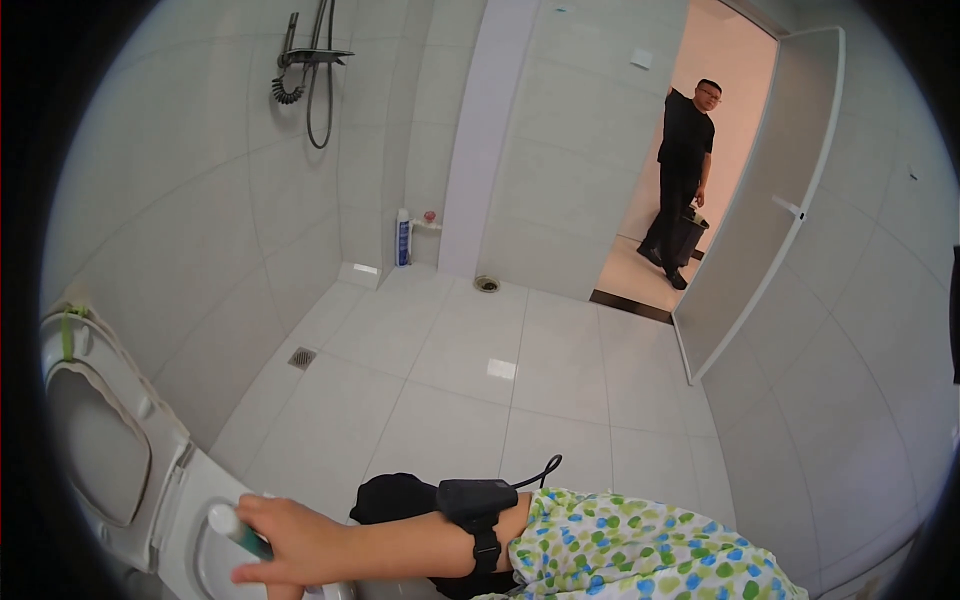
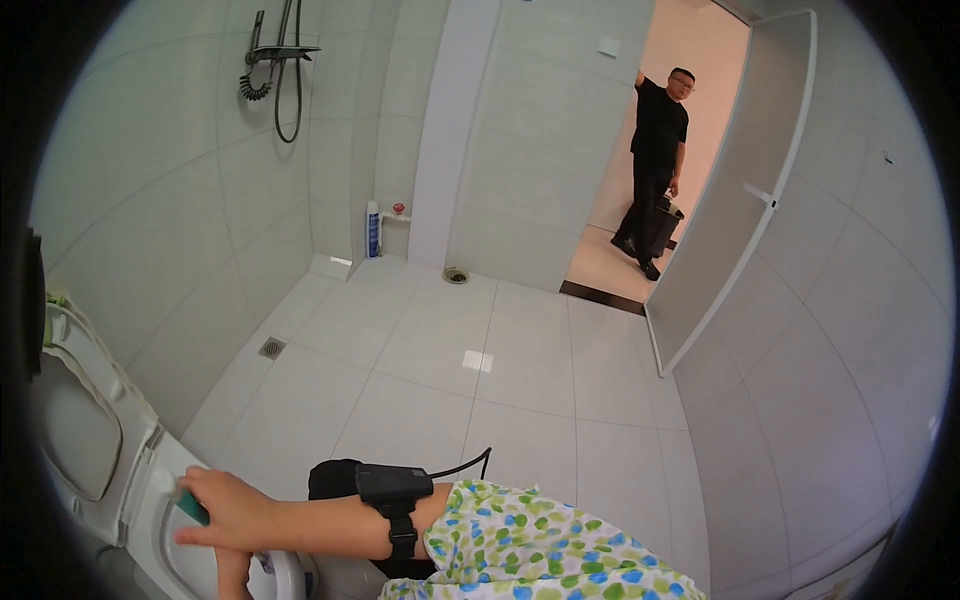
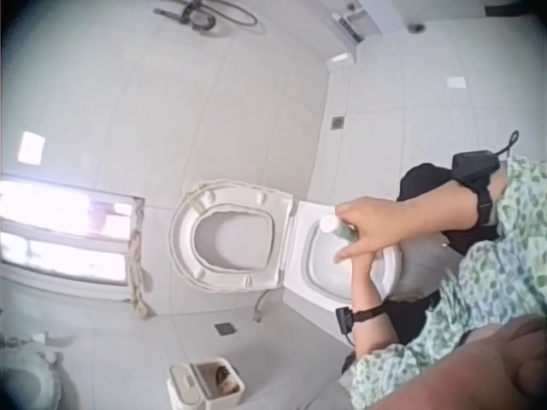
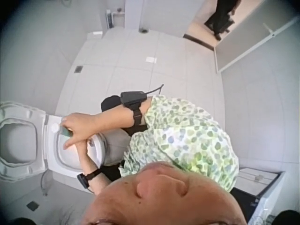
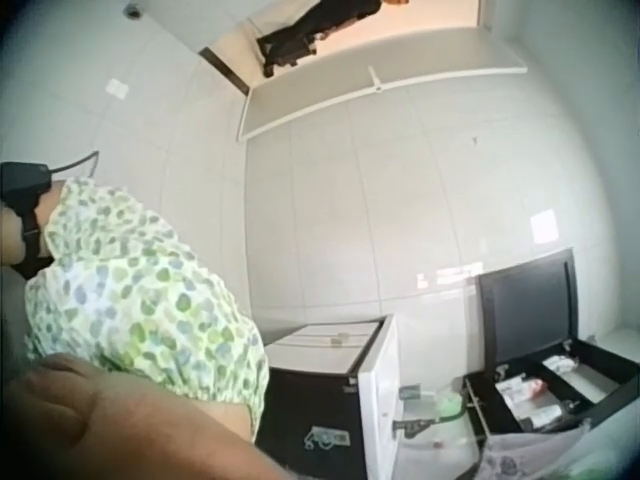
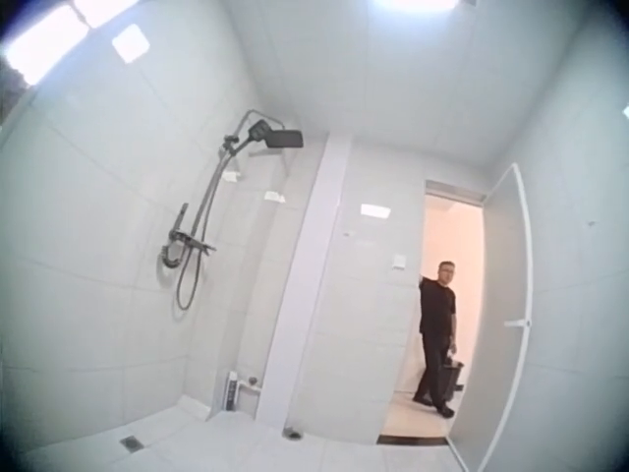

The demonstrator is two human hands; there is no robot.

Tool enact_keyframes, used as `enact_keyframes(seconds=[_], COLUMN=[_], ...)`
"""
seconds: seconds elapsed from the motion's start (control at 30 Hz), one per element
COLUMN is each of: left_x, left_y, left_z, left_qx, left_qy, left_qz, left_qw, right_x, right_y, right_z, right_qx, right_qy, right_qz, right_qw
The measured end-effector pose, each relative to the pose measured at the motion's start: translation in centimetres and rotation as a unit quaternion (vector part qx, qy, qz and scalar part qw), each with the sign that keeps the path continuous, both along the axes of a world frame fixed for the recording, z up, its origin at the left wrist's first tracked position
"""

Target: Scrubbing the inside of a toilet bowl with a brush and cleaning solution.

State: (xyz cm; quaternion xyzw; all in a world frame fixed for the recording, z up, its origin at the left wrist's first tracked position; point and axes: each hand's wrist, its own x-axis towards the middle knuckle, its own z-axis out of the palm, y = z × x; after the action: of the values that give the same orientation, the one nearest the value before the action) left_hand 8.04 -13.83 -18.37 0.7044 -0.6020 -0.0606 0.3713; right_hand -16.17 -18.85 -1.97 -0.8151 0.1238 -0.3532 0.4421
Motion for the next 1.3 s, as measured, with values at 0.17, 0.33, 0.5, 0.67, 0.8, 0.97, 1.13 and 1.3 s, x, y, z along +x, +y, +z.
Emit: enact_keyframes(seconds=[0.17, 0.33, 0.5, 0.67, 0.8, 0.97, 1.13, 1.3], left_x=[0.2, -0.2, -0.9, -1.5, -1.2, -2.0, -1.6, -4.5], left_y=[0.8, 1.5, 2.2, 2.0, 2.8, 3.6, 6.1, 6.4], left_z=[-0.9, -2.1, -2.8, -3.1, -3.7, -4.3, -3.4, 0.5], left_qx=[0.019, 0.034, 0.052, 0.06, 0.074, 0.096, 0.12, 0.153], left_qy=[-0.004, -0.005, -0.01, -0.019, -0.024, -0.025, -0.042, 0.061], left_qz=[0.0, -0.004, -0.008, -0.02, -0.018, -0.019, 0.003, -0.009], left_qw=[1.0, 0.999, 0.999, 0.998, 0.997, 0.995, 0.992, 0.986], right_x=[1.8, 7.0, 7.6, 7.1, 4.0, 0.1, 4.2, 5.2], right_y=[1.2, 2.7, 0.5, 1.4, 1.6, 1.5, 2.3, 3.2], right_z=[-2.9, -9.1, -8.5, -12.3, -9.7, -2.7, -9.8, -13.0], right_qx=[-0.033, -0.089, 0.052, -0.067, -0.005, 0.038, -0.02, -0.058], right_qy=[0.04, -0.087, 0.017, 0.084, 0.172, 0.037, 0.06, 0.108], right_qz=[0.009, 0.014, 0.107, 0.175, 0.158, 0.116, 0.031, -0.003], right_qw=[0.999, 0.992, 0.993, 0.979, 0.972, 0.992, 0.998, 0.993])
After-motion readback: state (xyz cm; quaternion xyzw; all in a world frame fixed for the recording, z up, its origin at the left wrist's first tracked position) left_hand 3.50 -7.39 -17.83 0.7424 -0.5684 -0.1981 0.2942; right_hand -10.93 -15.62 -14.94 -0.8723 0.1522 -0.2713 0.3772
